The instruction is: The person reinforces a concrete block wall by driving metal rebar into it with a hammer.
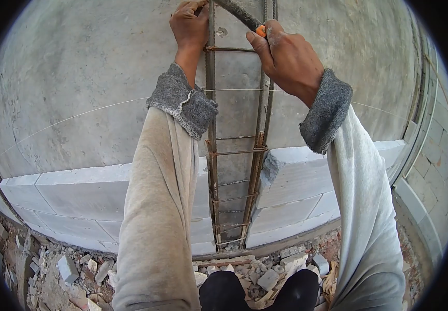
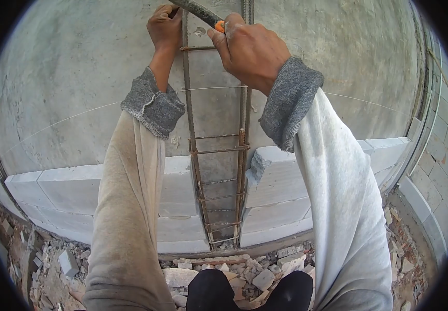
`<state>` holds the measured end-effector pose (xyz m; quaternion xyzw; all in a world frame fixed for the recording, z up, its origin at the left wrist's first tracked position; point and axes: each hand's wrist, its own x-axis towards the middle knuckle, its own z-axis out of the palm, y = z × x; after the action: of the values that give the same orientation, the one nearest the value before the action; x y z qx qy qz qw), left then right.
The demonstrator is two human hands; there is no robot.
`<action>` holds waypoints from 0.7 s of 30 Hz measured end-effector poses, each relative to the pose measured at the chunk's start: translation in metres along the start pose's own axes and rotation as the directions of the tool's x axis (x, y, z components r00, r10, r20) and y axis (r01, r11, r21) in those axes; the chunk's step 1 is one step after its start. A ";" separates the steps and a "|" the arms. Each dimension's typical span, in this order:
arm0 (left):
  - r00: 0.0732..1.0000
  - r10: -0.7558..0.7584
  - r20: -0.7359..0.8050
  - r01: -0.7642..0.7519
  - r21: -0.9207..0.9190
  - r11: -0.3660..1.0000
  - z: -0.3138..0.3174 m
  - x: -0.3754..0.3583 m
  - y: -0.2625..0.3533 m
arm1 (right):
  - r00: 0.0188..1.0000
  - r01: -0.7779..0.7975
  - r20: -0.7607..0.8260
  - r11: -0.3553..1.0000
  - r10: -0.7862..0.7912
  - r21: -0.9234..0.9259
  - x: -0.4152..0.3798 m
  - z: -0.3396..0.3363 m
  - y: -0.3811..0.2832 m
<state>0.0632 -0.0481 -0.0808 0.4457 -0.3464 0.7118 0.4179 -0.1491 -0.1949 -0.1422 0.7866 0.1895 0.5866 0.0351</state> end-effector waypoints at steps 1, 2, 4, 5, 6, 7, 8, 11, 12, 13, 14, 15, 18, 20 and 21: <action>1.000 0.014 -0.020 -0.013 0.024 1.000 0.001 -0.002 -0.001 | 0.999 -0.006 0.036 1.000 0.006 -0.001 0.002 -0.001 0.001; 0.999 0.030 -0.040 -0.028 0.047 0.999 0.003 -0.001 -0.001 | 0.998 -0.013 0.069 1.000 0.013 -0.005 0.004 -0.004 -0.001; 0.996 0.056 -0.065 -0.050 0.081 0.995 0.006 0.000 -0.004 | 0.999 -0.002 0.040 0.999 0.001 0.036 -0.003 -0.015 -0.010; 0.996 0.064 -0.068 -0.057 0.095 0.994 0.006 0.000 -0.005 | 1.000 0.004 0.026 0.998 -0.006 0.056 -0.007 -0.018 -0.013; 0.995 0.072 -0.070 -0.064 0.109 0.992 0.005 -0.001 -0.006 | 0.997 0.069 -0.052 0.994 -0.065 0.089 -0.008 -0.016 -0.013; 0.994 0.071 -0.079 -0.062 0.111 0.992 0.006 -0.001 -0.007 | 0.983 0.140 -0.135 0.984 -0.124 0.114 -0.008 -0.014 -0.012; 0.994 0.071 -0.088 -0.061 0.113 0.992 0.006 0.000 -0.006 | 0.959 0.210 -0.220 0.969 -0.178 0.133 -0.008 -0.012 -0.010; 0.998 -0.016 -0.056 0.021 0.093 0.995 0.004 -0.001 -0.002 | 0.984 0.134 -0.126 0.988 -0.124 0.074 -0.004 -0.001 0.007; 0.997 -0.062 -0.035 0.065 0.083 0.994 0.002 -0.001 0.002 | 0.991 0.108 -0.086 0.993 -0.104 0.046 0.001 0.002 0.012; 0.997 -0.076 -0.033 0.078 0.054 0.996 0.001 -0.002 0.007 | 0.996 0.078 -0.032 0.997 -0.078 0.014 0.007 0.004 0.016; 0.996 -0.087 -0.032 0.088 0.026 0.996 0.000 -0.002 0.009 | 0.998 0.052 0.018 0.998 -0.052 -0.019 0.011 0.003 0.013; 0.995 -0.096 -0.032 0.096 -0.004 0.995 0.000 -0.001 0.011 | 0.998 0.065 0.001 0.998 -0.065 -0.001 0.009 -0.002 0.009; 0.986 -0.160 -0.052 0.161 0.000 0.987 -0.002 -0.002 0.019 | 0.995 0.098 -0.033 0.995 -0.097 0.036 0.000 -0.022 -0.006; 0.977 -0.200 -0.073 0.190 -0.121 0.974 -0.002 -0.004 0.024 | 0.996 0.084 -0.025 0.995 -0.083 0.053 -0.004 -0.030 -0.010; 0.972 -0.219 -0.082 0.202 -0.181 0.963 -0.002 -0.003 0.026 | 0.997 0.077 -0.010 0.997 -0.077 0.027 -0.002 -0.034 -0.011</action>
<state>0.0394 -0.0578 -0.0878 0.4056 -0.3355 0.6526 0.5451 -0.1839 -0.1908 -0.1368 0.7764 0.2278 0.5859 0.0460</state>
